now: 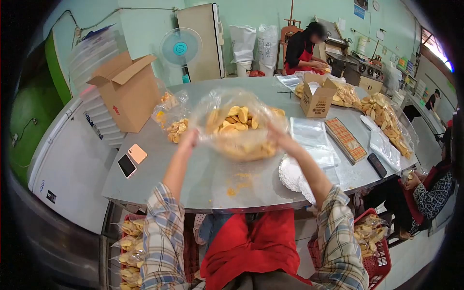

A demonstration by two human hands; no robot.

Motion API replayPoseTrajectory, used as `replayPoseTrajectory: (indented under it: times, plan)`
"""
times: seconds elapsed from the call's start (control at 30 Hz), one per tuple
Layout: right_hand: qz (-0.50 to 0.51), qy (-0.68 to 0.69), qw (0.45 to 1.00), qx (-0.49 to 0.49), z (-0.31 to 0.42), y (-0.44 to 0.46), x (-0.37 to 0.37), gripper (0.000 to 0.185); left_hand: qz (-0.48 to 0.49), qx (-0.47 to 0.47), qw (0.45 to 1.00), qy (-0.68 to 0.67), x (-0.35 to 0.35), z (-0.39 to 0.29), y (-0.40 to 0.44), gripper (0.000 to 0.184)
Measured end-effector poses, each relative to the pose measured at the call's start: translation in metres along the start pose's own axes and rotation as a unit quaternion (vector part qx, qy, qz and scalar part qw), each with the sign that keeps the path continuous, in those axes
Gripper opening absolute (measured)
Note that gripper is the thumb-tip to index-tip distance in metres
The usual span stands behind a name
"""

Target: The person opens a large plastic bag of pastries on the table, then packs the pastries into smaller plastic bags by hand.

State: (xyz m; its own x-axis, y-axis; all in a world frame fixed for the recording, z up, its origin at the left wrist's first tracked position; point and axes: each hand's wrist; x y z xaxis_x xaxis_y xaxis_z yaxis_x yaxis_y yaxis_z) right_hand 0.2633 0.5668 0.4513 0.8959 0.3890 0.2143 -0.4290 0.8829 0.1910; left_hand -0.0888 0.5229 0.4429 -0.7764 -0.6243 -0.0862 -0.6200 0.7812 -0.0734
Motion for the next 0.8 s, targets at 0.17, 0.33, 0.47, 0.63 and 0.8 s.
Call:
replayPoseTrajectory:
  times: [0.17,0.33,0.47,0.63,0.8]
  plan:
    - [-0.123,-0.065,0.966,0.216,0.124,0.006,0.011,0.056,-0.011,-0.096,0.991,-0.097,-0.003,-0.112,-0.019,0.014]
    - [-0.064,-0.163,0.974,0.141,0.104,-0.017,0.018,0.043,0.011,-0.082,0.996,-0.032,0.016,-0.093,-0.032,0.016]
    - [0.057,-0.386,0.920,-0.044,0.126,-0.061,-0.007,0.028,0.040,-0.026,0.999,-0.004,0.029,-0.070,-0.056,0.020]
    - [-0.140,-0.478,0.847,0.185,0.129,-0.066,-0.050,0.021,0.113,-0.012,0.994,-0.005,0.032,-0.038,-0.051,0.023]
    - [-0.101,-0.441,0.855,0.254,0.065,-0.027,-0.078,0.027,0.147,0.028,0.965,-0.215,0.016,-0.020,-0.069,0.025]
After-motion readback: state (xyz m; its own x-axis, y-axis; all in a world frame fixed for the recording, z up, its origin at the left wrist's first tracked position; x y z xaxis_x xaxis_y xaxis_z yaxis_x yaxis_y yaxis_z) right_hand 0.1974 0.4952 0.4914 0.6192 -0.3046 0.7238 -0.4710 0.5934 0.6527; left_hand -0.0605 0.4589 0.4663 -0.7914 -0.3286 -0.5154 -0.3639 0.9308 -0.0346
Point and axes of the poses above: each hand's wrist, its own y-axis towards the middle knuckle, its own x-axis out of the back of the hand, z = x × y, and after that the axes turned 11 degrees about -z, right-handed
